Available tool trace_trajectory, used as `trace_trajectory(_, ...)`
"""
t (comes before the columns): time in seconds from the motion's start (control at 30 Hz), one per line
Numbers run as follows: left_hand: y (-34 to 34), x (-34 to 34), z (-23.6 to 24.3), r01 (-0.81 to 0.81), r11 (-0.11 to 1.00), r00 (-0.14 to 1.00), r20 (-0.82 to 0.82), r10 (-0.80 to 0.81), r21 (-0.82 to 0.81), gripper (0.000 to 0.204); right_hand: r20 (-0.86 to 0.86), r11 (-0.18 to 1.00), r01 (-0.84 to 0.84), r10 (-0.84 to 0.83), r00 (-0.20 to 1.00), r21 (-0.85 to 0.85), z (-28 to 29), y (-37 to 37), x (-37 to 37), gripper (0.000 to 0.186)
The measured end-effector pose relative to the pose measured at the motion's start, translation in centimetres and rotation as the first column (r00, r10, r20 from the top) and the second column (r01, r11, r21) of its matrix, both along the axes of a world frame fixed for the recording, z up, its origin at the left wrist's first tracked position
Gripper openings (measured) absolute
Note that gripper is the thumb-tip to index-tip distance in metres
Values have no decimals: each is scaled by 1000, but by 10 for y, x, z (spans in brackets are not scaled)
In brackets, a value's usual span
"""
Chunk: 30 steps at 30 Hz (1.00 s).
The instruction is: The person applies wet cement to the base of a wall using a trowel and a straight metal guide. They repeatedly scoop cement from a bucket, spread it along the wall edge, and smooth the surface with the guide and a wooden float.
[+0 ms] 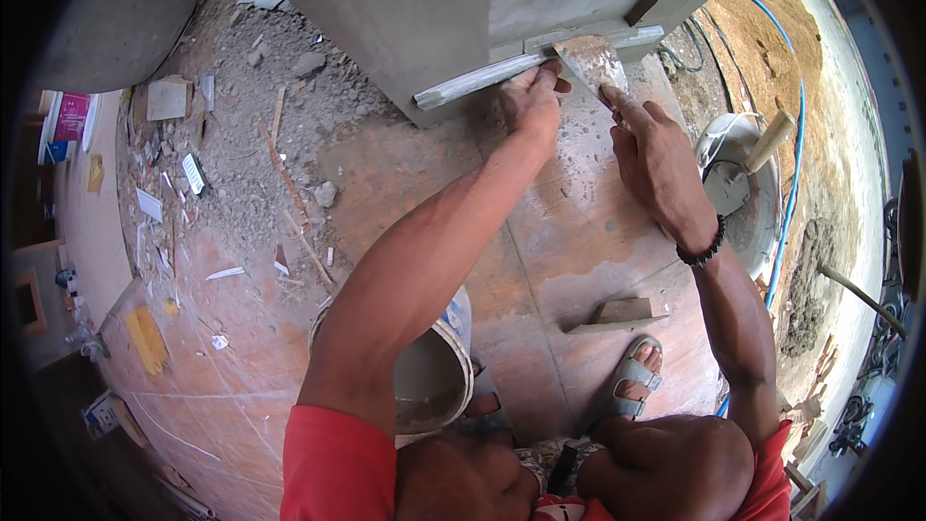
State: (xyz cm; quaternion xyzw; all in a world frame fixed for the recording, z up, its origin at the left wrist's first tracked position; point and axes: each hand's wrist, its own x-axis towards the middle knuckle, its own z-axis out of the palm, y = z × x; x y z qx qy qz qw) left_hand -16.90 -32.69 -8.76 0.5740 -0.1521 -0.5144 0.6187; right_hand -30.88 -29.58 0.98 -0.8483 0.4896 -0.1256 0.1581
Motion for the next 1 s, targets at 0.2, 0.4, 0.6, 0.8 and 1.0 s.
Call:
trace_trajectory(0.2, 0, 4, 1, 54, 995, 998, 27, -56, 78, 19, 191, 991, 66, -44, 981, -114, -51, -12, 0, 51)
trace_trajectory(0.4, 1, 2, 0, 40, 998, 998, -44, -38, 39, 19, 187, 989, 41, -14, 982, -140, -72, -15, 1, 53)
trace_trajectory(0.6, 2, 4, 0, 21, 999, 1000, 4, -21, 48, 20, 23, 997, 49, -48, 999, -52, -41, -17, 8, 47)
trace_trajectory(0.8, 2, 2, 5, 37, 997, 999, -29, -35, 67, 21, -127, 1000, -4, 2, 992, -14, -8, -25, 7, 43)
trace_trajectory(1.0, 1, 4, 6, 53, 995, 998, 18, -55, 89, 21, -140, 998, -52, 58, 988, 44, 13, -13, -6, 41)
